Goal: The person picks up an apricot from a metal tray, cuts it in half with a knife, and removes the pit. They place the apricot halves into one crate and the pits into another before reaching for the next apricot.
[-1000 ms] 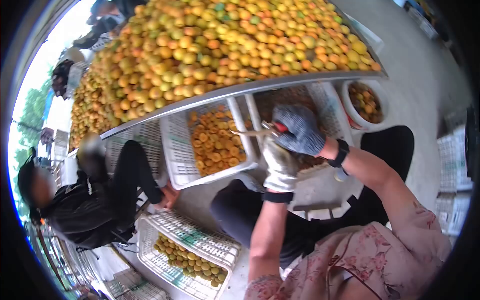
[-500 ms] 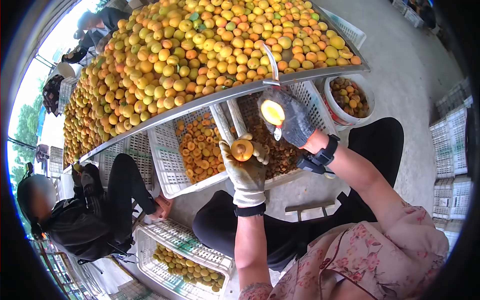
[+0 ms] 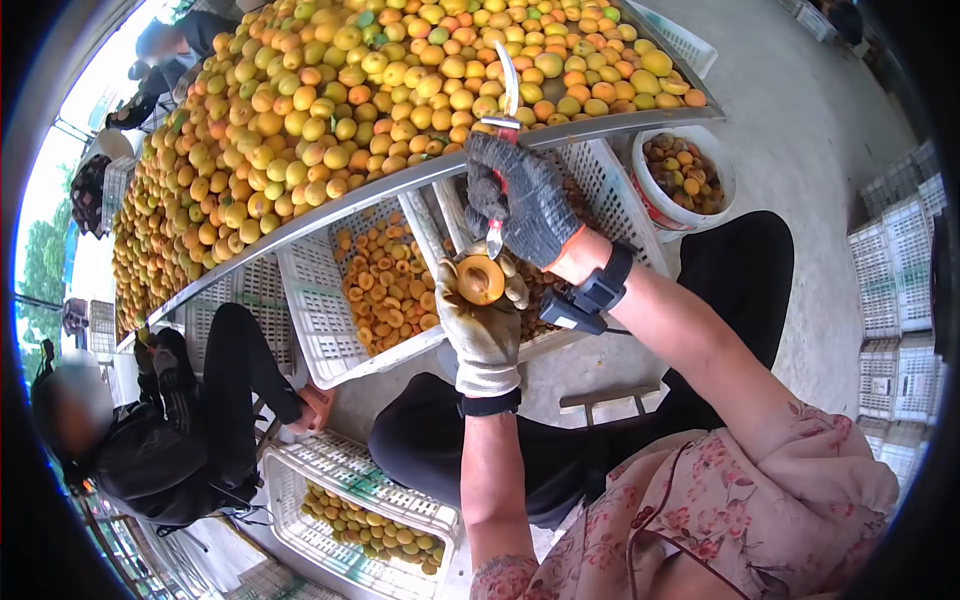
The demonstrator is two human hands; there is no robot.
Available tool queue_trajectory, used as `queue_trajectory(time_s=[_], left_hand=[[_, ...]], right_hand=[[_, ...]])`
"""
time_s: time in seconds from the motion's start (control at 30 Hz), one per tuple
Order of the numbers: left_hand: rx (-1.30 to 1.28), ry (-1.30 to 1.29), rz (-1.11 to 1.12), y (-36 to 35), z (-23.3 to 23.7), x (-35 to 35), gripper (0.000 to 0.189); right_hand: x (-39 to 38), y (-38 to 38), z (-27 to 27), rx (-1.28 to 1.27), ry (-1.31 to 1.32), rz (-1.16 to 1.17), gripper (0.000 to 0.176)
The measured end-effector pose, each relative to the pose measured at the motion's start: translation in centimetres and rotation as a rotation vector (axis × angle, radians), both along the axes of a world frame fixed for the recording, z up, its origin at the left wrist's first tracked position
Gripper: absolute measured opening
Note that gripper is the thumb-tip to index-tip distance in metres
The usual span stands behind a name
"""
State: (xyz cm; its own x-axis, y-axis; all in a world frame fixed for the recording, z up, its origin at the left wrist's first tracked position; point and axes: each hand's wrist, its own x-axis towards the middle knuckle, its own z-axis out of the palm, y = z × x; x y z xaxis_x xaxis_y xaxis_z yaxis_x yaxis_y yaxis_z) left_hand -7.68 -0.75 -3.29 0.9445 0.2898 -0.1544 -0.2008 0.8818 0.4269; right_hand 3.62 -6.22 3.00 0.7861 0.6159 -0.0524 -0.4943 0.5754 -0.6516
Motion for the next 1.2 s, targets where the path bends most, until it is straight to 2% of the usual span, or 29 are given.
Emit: queue_trajectory(time_s=[0.03, 0.2, 0.27, 0.3, 0.37, 0.43, 0.5, 0.57, 0.63, 0.67, 0.7, 0.73, 0.77, 0.83, 0.9, 0.93, 0.97, 1.03, 1.07, 1.1, 1.17, 1.2], left_hand=[[-0.009, 0.062, 0.033, -0.3, 0.4, 0.0, 0.047], [0.103, -0.069, -0.007, -0.2, -1.4, 0.3, 0.046], [0.055, 0.059, 0.041, -0.4, -1.4, 0.5, 0.044], [0.057, 0.060, 0.037, -0.9, -0.2, 0.8, 0.044], [0.006, 0.244, 0.165, -1.9, 2.1, 1.2, 0.041], [0.003, 0.260, 0.212, -1.5, -0.1, 1.5, 0.039], [0.001, 0.271, 0.265, -1.3, -0.9, 1.8, 0.037], [0.055, 0.326, 0.288, -1.3, -1.1, 1.9, 0.032], [0.040, 0.343, 0.344, -1.1, -0.7, 2.3, 0.028], [0.070, 0.306, 0.239, -1.0, 0.0, 1.8, 0.028], [0.098, 0.267, 0.135, -1.0, 0.7, 1.5, 0.029], [0.082, 0.355, 0.226, -1.2, 1.3, 2.2, 0.029], [0.081, 0.355, 0.228, -1.1, 1.2, 2.0, 0.029], [0.124, 0.213, 0.101, -0.7, 0.7, 1.8, 0.031], [0.115, 0.290, 0.130, -0.4, 0.0, 2.1, 0.032], [0.107, 0.369, 0.159, -0.3, -0.2, 2.3, 0.032], [0.108, 0.368, 0.158, -0.2, -0.1, 2.4, 0.032], [-0.010, 0.412, 0.119, -0.1, 0.2, 2.6, 0.031], [0.041, -0.084, -0.193, 1.1, -0.2, 2.3, 0.026], [0.040, -0.090, -0.190, 0.8, -0.7, 2.4, 0.026], [0.094, 0.195, 0.050, -0.3, -0.6, 2.6, 0.023], [0.057, 0.238, 0.082, -0.4, -1.6, 2.7, 0.028]], right_hand=[[-0.2, -0.2, -0.2, 0.004, 0.001, -0.009, 0.022], [-1.4, -0.3, -0.2, -0.018, 0.089, -0.130, 0.018], [-1.8, -0.2, -0.4, -0.038, 0.053, -0.206, 0.013], [-1.9, -0.1, -0.6, -0.037, 0.054, -0.209, 0.013], [-2.0, 0.0, -1.0, 0.065, 0.058, -0.269, 0.011], [-1.9, 0.0, -1.7, 0.060, 0.033, -0.232, 0.011], [-1.9, 0.4, -1.7, 0.094, 0.121, -0.266, 0.016], [-1.7, 0.2, -1.9, 0.134, 0.042, -0.206, 0.016], [-2.1, 0.5, -1.1, -0.075, 0.033, -0.262, 0.017], [-1.5, 0.6, -2.3, 0.148, 0.052, -0.148, 0.017], [-1.1, 0.4, -2.7, 0.147, 0.050, -0.145, 0.017], [-0.8, 0.1, -3.2, 0.229, 0.170, -0.082, 0.013], [-0.7, -0.1, -3.0, 0.310, 0.291, -0.019, 0.011], [-0.5, 0.1, -2.7, 0.216, 0.278, -0.053, 0.010], [0.1, 0.0, -2.1, 0.294, 0.097, 0.201, 0.009], [-0.4, 1.2, -2.0, 0.126, 0.235, 0.042, 0.009], [-0.6, 1.3, -1.5, 0.127, 0.234, 0.041, 0.009], [-0.9, 1.2, -1.1, -0.074, -0.085, -0.023, 0.010], [-0.1, 1.2, -1.5, 0.021, -0.038, 0.088, 0.013], [-0.1, 1.4, -1.9, 0.019, -0.044, 0.091, 0.013], [-0.8, 2.0, -2.5, -0.318, -0.427, -0.069, 0.017], [-1.2, 2.0, -2.6, -0.310, -0.519, -0.068, 0.020]])
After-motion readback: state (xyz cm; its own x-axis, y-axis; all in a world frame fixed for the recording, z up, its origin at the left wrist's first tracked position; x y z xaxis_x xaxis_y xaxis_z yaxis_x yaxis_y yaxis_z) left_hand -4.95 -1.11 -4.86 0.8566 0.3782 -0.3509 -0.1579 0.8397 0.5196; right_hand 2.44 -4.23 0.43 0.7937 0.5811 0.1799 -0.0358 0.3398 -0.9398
